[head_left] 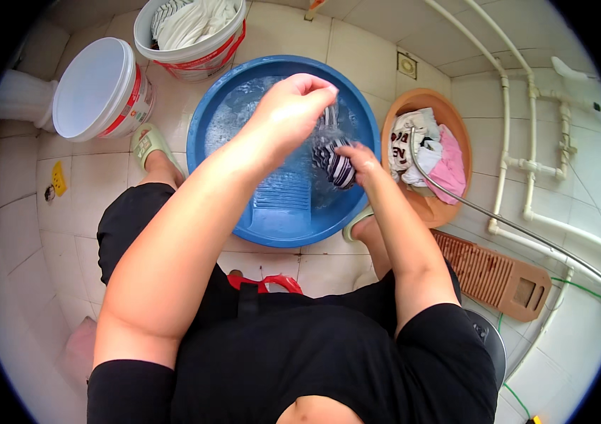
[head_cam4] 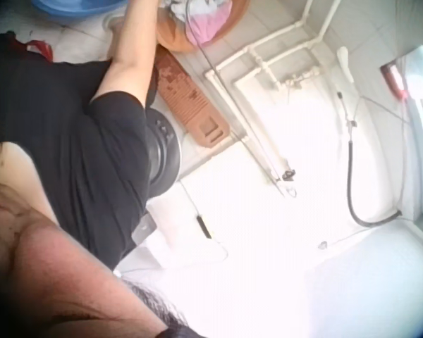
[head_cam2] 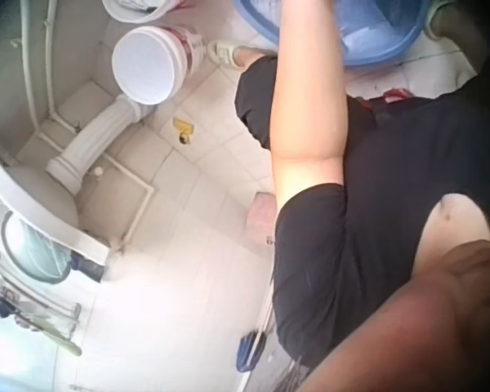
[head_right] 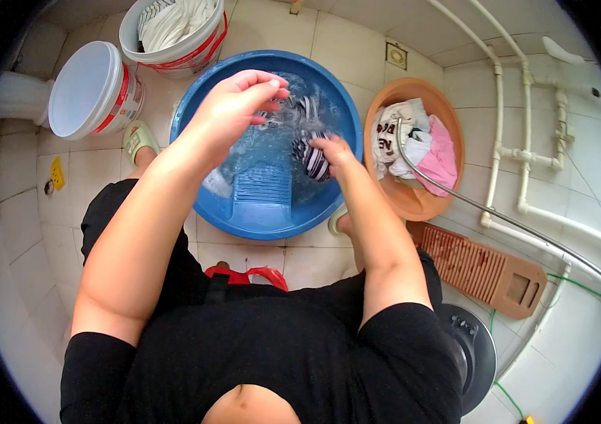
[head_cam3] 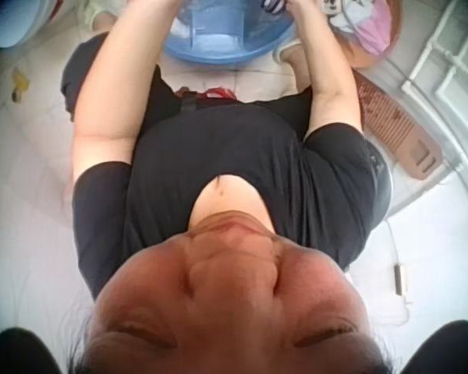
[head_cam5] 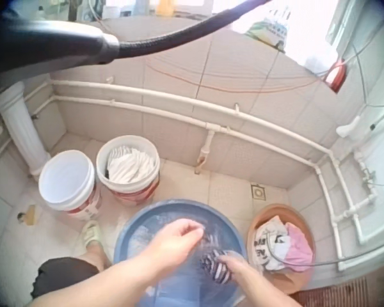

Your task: The person hand-washes several pieces of clothing in a blue basin filled with soapy water. They scrub, rinse, and wring out each item by hand, then place the cleaned clothes into a white bucket.

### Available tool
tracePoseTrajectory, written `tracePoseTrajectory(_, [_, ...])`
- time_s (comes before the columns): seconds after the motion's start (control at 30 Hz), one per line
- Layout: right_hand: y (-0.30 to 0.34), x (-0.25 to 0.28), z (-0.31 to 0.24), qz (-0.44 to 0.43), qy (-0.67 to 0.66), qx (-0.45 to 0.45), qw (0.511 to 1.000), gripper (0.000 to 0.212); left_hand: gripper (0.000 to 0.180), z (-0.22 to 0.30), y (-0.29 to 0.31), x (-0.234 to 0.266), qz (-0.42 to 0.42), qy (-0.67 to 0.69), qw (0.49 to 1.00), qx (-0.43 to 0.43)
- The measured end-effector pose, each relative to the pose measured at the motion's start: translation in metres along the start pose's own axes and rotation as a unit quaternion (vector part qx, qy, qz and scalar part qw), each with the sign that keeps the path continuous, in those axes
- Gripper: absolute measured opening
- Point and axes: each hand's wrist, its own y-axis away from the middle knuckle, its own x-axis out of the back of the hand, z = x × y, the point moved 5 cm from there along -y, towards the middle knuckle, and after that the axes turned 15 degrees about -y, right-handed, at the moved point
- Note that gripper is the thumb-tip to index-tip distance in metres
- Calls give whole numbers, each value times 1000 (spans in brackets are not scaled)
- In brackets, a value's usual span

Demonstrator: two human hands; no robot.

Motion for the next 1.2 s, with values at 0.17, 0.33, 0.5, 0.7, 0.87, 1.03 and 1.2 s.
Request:
tracePoseTrajectory(0.17, [108, -65, -92, -127, 33, 141, 981, 30, 40, -28, -15, -8, 33, -315, 947, -51])
tracePoseTrajectory(0.33, [227, -100, -140, -223, -44, 266, 937, 34, 58, -38, -6, -11, 41, -459, 886, -48])
tracePoseTrajectory(0.5, [258, -91, -135, -292, -89, 355, 884, 35, 42, -41, -13, -18, -51, -160, 981, -101])
tracePoseTrajectory(0.7, [161, -38, -90, -88, 3, 294, 952, 30, 30, -14, 14, -3, -79, -5, 997, 1])
tracePoseTrajectory(0.87, [121, -41, -26, 99, -43, 7, 994, 45, 41, 6, 34, -22, -187, 28, 980, -65])
tracePoseTrajectory(1.03, [103, -71, -7, -253, -293, -84, 918, 52, 44, 4, 49, -42, -270, 115, 950, -105])
tracePoseTrajectory(1.2, [124, -75, -34, -407, -384, -60, 826, 52, 45, 9, 51, -32, -322, 289, 891, -135])
